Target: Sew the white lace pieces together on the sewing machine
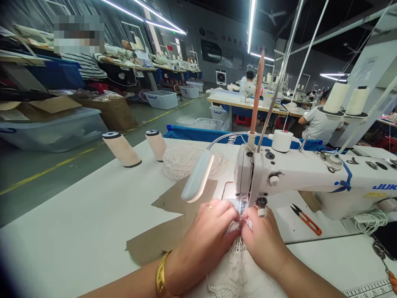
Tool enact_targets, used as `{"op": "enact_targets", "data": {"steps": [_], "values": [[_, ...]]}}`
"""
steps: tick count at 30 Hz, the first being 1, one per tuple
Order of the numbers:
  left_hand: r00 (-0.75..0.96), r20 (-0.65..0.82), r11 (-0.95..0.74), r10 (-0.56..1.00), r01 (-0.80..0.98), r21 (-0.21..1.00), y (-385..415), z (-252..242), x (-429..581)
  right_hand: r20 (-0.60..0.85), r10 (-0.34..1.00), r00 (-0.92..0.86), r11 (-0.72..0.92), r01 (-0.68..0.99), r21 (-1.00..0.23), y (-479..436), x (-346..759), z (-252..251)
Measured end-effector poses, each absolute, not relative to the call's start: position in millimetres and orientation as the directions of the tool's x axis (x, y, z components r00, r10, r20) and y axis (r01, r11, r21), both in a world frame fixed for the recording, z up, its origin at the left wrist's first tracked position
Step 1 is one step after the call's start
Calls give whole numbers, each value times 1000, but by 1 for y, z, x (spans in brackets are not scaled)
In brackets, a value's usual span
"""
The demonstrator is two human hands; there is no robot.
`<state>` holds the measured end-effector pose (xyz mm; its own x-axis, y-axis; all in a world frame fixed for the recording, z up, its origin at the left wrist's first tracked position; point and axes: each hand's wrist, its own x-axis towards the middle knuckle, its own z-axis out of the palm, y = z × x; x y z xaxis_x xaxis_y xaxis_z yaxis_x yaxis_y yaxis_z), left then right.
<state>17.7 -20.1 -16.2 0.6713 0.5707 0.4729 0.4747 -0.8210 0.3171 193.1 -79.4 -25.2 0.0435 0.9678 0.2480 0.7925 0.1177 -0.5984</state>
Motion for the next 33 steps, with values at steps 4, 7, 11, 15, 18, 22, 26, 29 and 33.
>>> {"op": "enact_targets", "data": {"steps": [4, 7, 11, 15, 18, 22, 26, 29, 33], "values": [[755, 539, -926, 374, 336, 173, -19, -23, 14, 284, 957, 50, 114, 841, -529, -78, 195, -30], [760, 526, -923, 381, 349, 165, -18, -23, 13, 316, 948, 48, 108, 883, -457, -80, 198, -31], [755, 523, -916, 395, 368, 161, -18, -20, 13, 378, 925, -29, 174, 918, -356, -88, 203, -31], [763, 520, -919, 384, 367, 140, -17, -19, 14, 408, 896, -175, 309, 905, -291, -94, 203, -29], [771, 490, -910, 408, 390, 144, -18, -17, 14, 400, 890, -217, 338, 904, -262, -94, 203, -28], [795, 414, -895, 444, 413, 166, -19, -12, 12, 400, 893, -208, 318, 920, -231, -90, 205, -27], [802, 380, -888, 460, 424, 180, -19, -9, 12, 402, 896, -190, 292, 933, -210, -88, 208, -29], [798, 391, -888, 460, 419, 190, -19, -8, 13, 407, 896, -179, 275, 942, -191, -87, 208, -30], [795, 392, -887, 463, 415, 205, -18, -10, 12, 410, 895, -173, 260, 951, -166, -87, 209, -31]]}}
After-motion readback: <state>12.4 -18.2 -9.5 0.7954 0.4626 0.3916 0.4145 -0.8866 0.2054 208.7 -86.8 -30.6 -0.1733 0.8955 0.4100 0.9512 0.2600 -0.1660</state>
